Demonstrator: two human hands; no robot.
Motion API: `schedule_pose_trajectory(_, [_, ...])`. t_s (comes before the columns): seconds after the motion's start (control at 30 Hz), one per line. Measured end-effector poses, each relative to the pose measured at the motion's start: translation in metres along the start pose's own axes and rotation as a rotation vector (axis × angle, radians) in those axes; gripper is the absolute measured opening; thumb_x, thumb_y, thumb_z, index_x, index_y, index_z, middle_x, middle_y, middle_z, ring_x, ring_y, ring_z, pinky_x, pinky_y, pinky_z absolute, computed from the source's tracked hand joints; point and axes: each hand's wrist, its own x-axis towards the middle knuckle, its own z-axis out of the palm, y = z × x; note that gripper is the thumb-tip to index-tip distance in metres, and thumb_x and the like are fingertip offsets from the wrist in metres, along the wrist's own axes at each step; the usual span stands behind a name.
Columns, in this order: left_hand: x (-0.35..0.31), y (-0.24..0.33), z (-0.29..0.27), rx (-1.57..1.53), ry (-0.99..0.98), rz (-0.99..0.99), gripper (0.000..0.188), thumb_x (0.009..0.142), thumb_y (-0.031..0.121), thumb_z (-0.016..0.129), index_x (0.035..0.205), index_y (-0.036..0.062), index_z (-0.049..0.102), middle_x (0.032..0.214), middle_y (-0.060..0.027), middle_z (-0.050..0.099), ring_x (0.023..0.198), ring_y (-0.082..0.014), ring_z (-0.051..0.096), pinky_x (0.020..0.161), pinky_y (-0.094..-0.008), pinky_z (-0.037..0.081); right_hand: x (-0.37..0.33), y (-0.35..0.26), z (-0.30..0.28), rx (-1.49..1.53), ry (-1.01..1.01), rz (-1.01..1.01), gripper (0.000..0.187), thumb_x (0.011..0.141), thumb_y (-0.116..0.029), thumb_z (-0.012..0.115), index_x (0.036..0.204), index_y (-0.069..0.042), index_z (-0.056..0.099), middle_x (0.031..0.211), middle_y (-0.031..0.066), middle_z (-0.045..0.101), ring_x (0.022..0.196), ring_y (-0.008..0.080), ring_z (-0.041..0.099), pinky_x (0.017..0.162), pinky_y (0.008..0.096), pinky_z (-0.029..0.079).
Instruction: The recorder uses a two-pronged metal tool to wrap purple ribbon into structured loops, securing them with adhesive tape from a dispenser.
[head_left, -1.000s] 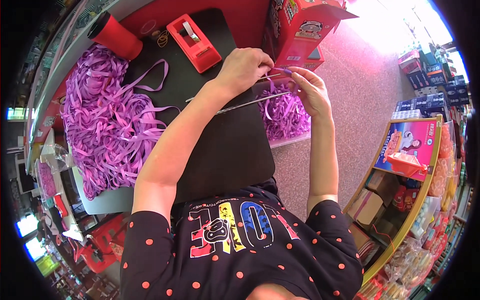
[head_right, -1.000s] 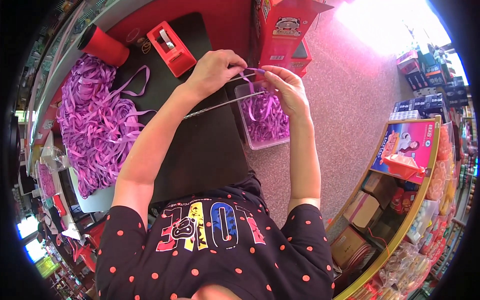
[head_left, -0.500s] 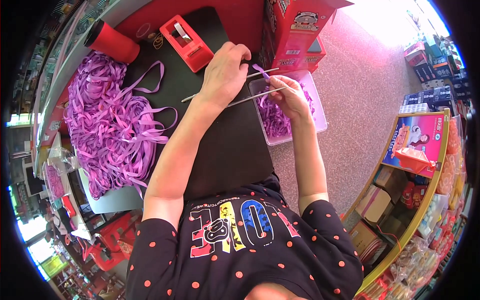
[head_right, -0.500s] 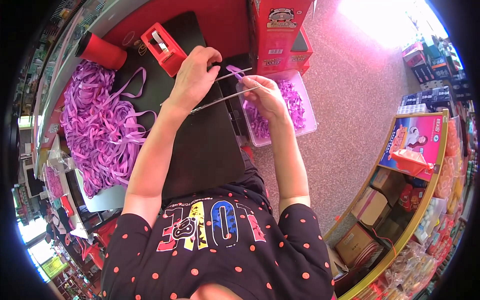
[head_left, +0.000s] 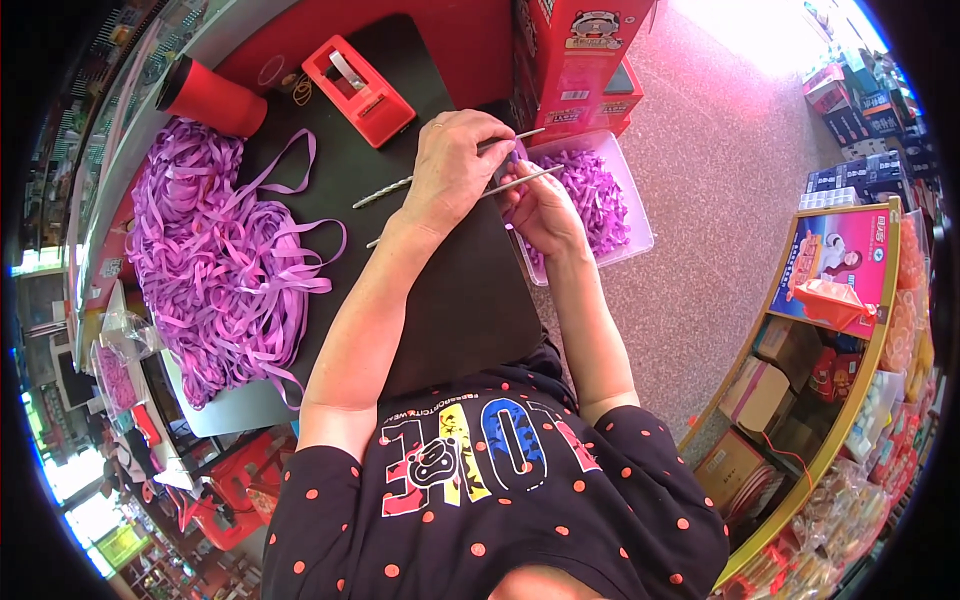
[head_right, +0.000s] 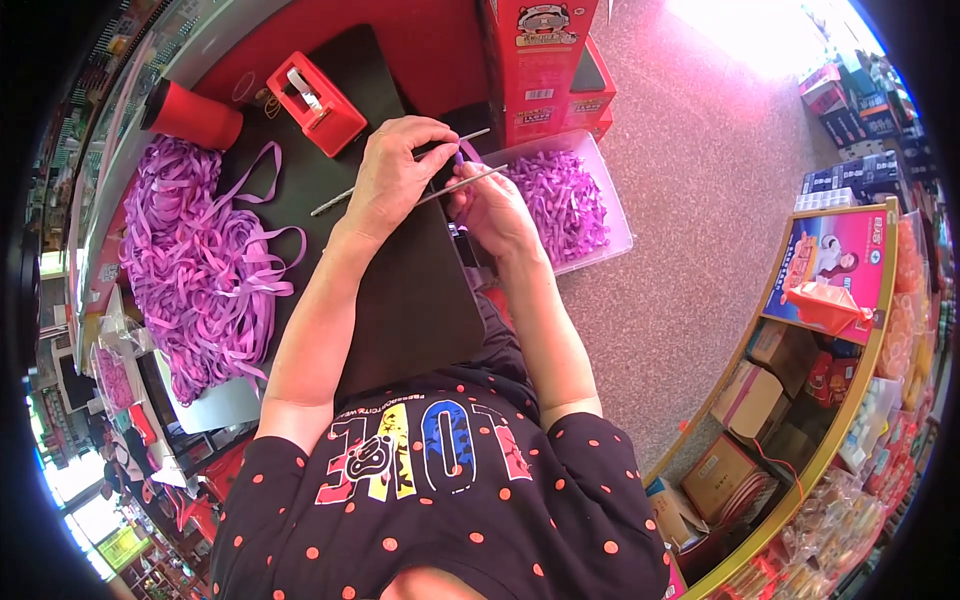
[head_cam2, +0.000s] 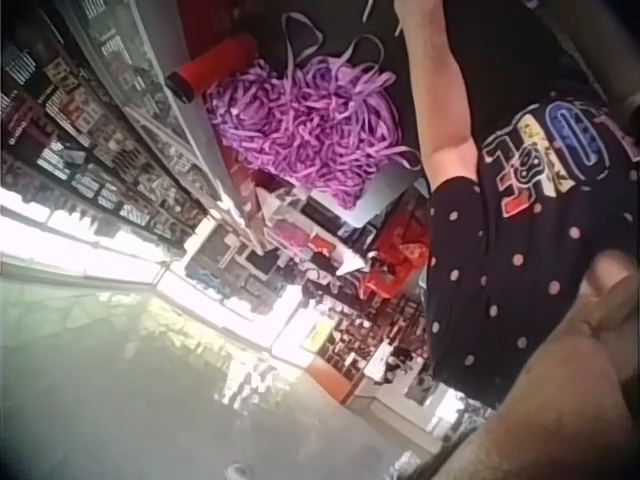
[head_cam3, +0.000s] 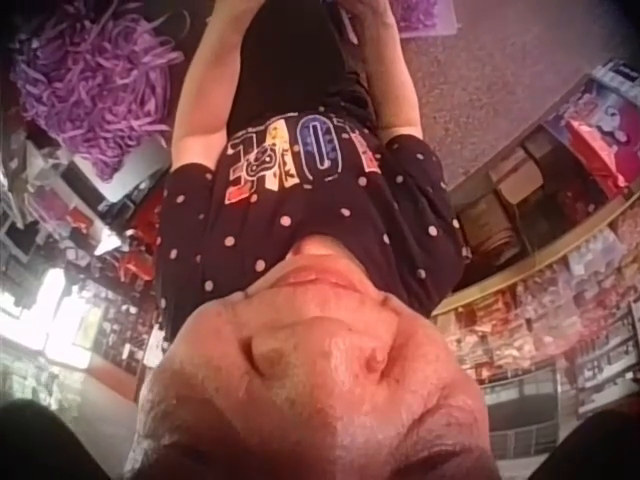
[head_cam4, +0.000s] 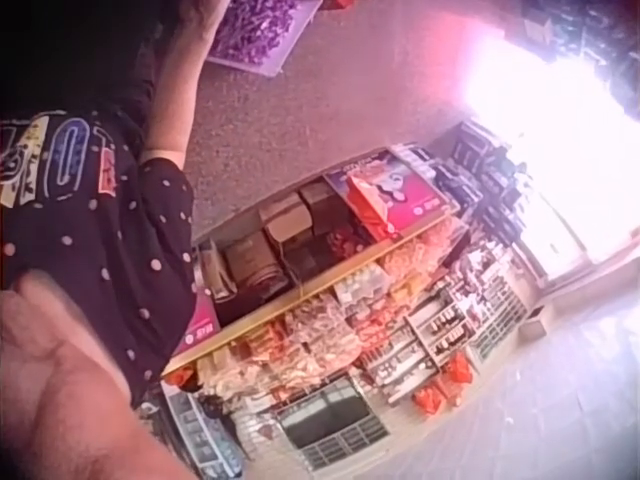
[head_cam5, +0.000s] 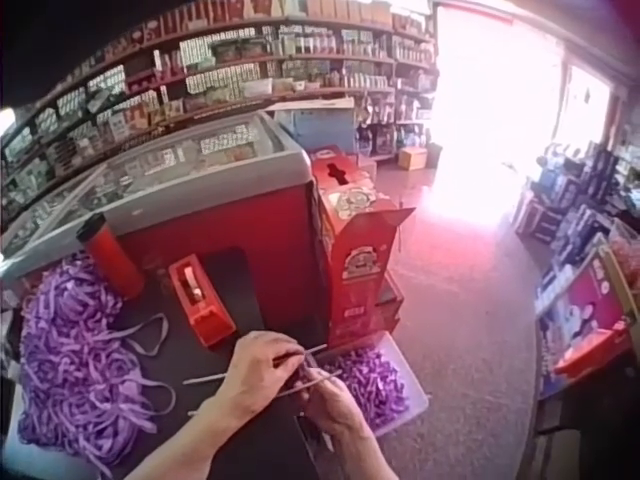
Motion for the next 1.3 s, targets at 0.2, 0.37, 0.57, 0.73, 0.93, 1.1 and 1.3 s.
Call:
schedule_pose_trajectory(0.2, [-0.001, -0.007, 0.006, 0.028, 0.037, 0.039, 0.011, 0.077, 0.014, 0.068, 0.084, 0.0055, 0.069, 0.088, -0.0063, 0.067, 0.091, -0.0257, 0.060, 0.084, -0.0378, 0.043, -0.004, -0.011, 0.011, -0.191, 0.058, -0.080, 0.020, 0.093, -0.020, 0.056, 0.100, -0.003, 0.061, 0.090, 0.0099, 0.067, 0.074, 0.0147, 0.063, 0.069, 0.0257, 0.050])
schedule_pose_trajectory(0.37, [-0.001, -0.007, 0.008, -0.007, 0.043, 0.010, 0.010, 0.077, 0.016, 0.068, 0.080, 0.0070, 0.069, 0.085, -0.0046, 0.067, 0.091, -0.0255, 0.059, 0.086, -0.0393, 0.040, -0.001, -0.025, 0.015, -0.548, 0.098, -0.263, 0.037, 0.095, -0.022, 0.054, 0.125, -0.002, 0.048, 0.095, 0.0104, 0.066, 0.086, 0.0181, 0.065, 0.079, 0.0298, 0.052])
schedule_pose_trajectory(0.57, [-0.001, -0.008, 0.008, 0.058, 0.070, 0.045, 0.014, 0.079, 0.016, 0.067, 0.082, 0.0028, 0.068, 0.086, -0.0082, 0.067, 0.086, -0.0264, 0.061, 0.082, -0.0368, 0.044, 0.010, -0.038, 0.025, -0.723, -0.090, -0.163, 0.033, 0.091, -0.015, 0.059, 0.118, 0.001, 0.055, 0.090, 0.0067, 0.065, 0.083, 0.0137, 0.064, 0.074, 0.0261, 0.051])
schedule_pose_trajectory(0.73, [-0.001, -0.009, 0.008, 0.049, 0.056, 0.040, 0.014, 0.078, 0.017, 0.068, 0.081, 0.0026, 0.068, 0.085, -0.0081, 0.067, 0.087, -0.0262, 0.060, 0.082, -0.0368, 0.044, 0.014, -0.048, 0.018, -1.094, 0.039, -0.198, 0.022, 0.085, -0.017, 0.067, 0.095, 0.002, 0.066, 0.084, 0.0038, 0.066, 0.075, 0.0088, 0.060, 0.069, 0.0244, 0.049])
schedule_pose_trajectory(0.93, [-0.002, -0.009, 0.009, 0.018, 0.048, -0.018, 0.011, 0.078, 0.019, 0.068, 0.079, 0.0083, 0.070, 0.083, -0.0030, 0.066, 0.094, -0.0238, 0.057, 0.090, -0.0397, 0.037, 0.027, -0.044, -0.022, -1.642, 0.002, -0.736, 0.020, 0.075, -0.020, 0.074, 0.088, -0.004, 0.069, 0.091, 0.0078, 0.064, 0.086, 0.0214, 0.062, 0.078, 0.0305, 0.048])
schedule_pose_trajectory(1.1, [-0.004, -0.013, 0.009, 0.014, 0.062, -0.007, 0.012, 0.078, 0.020, 0.068, 0.078, 0.0081, 0.070, 0.083, -0.0031, 0.066, 0.093, -0.0244, 0.057, 0.089, -0.0394, 0.038, 0.022, -0.029, -0.060, -1.618, 0.189, -0.334, 0.019, 0.077, -0.019, 0.072, 0.090, -0.005, 0.070, 0.081, 0.0111, 0.069, 0.073, 0.0212, 0.066, 0.069, 0.0327, 0.051])
schedule_pose_trajectory(1.3, [-0.002, -0.012, 0.011, -0.009, 0.063, 0.013, 0.012, 0.078, 0.020, 0.068, 0.078, 0.0078, 0.070, 0.082, -0.0037, 0.066, 0.092, -0.0250, 0.058, 0.087, -0.0390, 0.039, 0.008, 0.005, -0.172, -1.329, 0.368, -0.184, 0.018, 0.080, -0.017, 0.071, 0.094, -0.005, 0.070, 0.079, 0.0037, 0.070, 0.072, 0.0094, 0.063, 0.068, 0.0254, 0.049])
